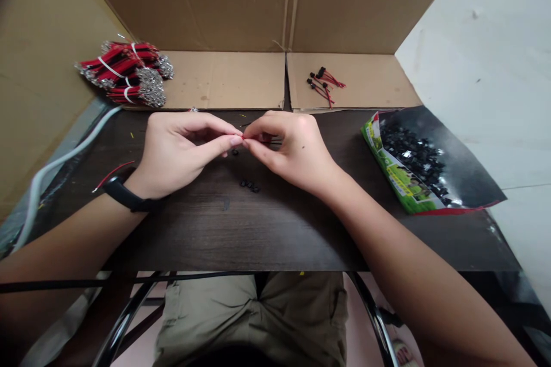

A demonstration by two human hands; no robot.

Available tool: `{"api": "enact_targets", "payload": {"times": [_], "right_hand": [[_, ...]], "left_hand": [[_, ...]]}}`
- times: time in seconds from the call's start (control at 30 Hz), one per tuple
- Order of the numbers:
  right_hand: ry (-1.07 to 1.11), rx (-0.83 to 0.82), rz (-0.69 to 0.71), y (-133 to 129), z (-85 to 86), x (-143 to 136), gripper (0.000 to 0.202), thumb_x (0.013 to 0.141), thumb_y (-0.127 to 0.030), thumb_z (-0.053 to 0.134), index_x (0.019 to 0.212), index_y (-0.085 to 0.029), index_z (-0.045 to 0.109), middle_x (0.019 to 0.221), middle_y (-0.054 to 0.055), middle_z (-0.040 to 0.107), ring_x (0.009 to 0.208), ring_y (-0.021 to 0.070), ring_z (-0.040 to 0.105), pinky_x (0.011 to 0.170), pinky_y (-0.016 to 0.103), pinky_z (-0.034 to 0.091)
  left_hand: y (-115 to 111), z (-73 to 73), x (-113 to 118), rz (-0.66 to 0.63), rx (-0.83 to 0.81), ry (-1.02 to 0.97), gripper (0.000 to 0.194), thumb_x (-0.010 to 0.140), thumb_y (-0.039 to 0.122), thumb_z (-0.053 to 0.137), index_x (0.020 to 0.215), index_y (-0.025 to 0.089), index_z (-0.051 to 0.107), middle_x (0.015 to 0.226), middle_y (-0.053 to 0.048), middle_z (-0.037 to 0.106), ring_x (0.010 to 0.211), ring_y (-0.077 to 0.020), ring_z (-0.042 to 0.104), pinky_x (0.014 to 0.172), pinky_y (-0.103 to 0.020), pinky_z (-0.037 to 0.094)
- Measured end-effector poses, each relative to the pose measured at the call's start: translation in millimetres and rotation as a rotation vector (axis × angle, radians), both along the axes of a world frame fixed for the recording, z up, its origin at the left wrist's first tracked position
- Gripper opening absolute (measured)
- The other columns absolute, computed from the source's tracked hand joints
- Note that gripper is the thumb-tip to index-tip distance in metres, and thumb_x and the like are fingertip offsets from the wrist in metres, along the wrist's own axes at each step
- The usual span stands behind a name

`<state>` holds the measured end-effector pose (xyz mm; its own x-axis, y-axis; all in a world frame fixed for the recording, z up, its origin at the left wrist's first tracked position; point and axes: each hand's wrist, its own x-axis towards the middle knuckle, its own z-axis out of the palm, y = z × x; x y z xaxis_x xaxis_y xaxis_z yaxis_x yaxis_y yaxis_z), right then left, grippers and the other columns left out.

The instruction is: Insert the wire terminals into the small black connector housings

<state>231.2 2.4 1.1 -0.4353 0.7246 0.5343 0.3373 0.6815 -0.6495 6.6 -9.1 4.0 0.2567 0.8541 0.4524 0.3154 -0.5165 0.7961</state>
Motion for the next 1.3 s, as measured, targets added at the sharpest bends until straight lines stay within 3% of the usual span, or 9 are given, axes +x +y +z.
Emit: {"api": "enact_targets", "payload": {"times": [0.27,0.63,0.93,1.03,1.17,1.3], "right_hand": [[-0.012,-0.067,-0.075,1,-0.8,-3,0.016,0.098,-0.033,0.077,0.092,-0.020,0.084,0.087,0.005,0.081,0.075,0.0177,0.067,0.072,0.031,0.052],[-0.020,-0.027,-0.070,2,1.7,0,0.013,0.096,-0.026,0.077,0.090,-0.018,0.085,0.085,0.005,0.077,0.074,0.0170,0.066,0.070,0.032,0.047],[0.021,-0.054,-0.051,1,1.4,-1,0.013,0.096,-0.028,0.078,0.089,-0.019,0.082,0.083,0.004,0.078,0.073,0.0161,0.063,0.070,0.031,0.048],[0.014,-0.088,-0.056,0,3.3,-1,0.021,0.097,-0.037,0.080,0.086,-0.019,0.079,0.084,0.005,0.079,0.075,0.0172,0.065,0.071,0.032,0.049],[0.012,-0.134,-0.125,2,6.5,2,0.030,0.095,-0.048,0.080,0.083,-0.021,0.080,0.079,0.004,0.077,0.068,0.0164,0.060,0.068,0.032,0.050],[0.032,-0.153,-0.165,6,7.3,6,0.027,0.094,-0.044,0.080,0.082,-0.020,0.081,0.073,0.003,0.073,0.065,0.0150,0.057,0.063,0.031,0.047]], "left_hand": [[-1,0.2,7,0.034,-0.161,-0.075,0.002,0.090,0.022,0.085,0.088,0.023,0.085,0.081,-0.001,0.081,0.064,-0.0137,0.070,0.061,-0.028,0.060],[0,-2.6,8,0.074,-0.110,-0.037,0.004,0.092,0.022,0.081,0.089,0.021,0.082,0.079,0.000,0.079,0.061,-0.0122,0.067,0.058,-0.027,0.057],[-1,-3.6,9,0.034,-0.137,-0.056,0.005,0.093,0.025,0.081,0.088,0.023,0.081,0.080,0.001,0.078,0.061,-0.0129,0.066,0.059,-0.029,0.056],[1,-1.8,5,0.013,-0.138,-0.041,0.005,0.092,0.027,0.082,0.089,0.023,0.083,0.080,0.000,0.079,0.060,-0.0134,0.066,0.059,-0.029,0.056],[13,6.6,-19,0.017,-0.013,0.201,0.013,0.094,0.037,0.081,0.097,0.026,0.087,0.091,-0.003,0.083,0.071,-0.0179,0.071,0.069,-0.032,0.059],[26,9.7,-41,-0.182,0.077,0.596,0.027,0.095,0.036,0.075,0.119,0.029,0.086,0.116,-0.005,0.083,0.098,-0.0238,0.075,0.094,-0.038,0.058]]}}
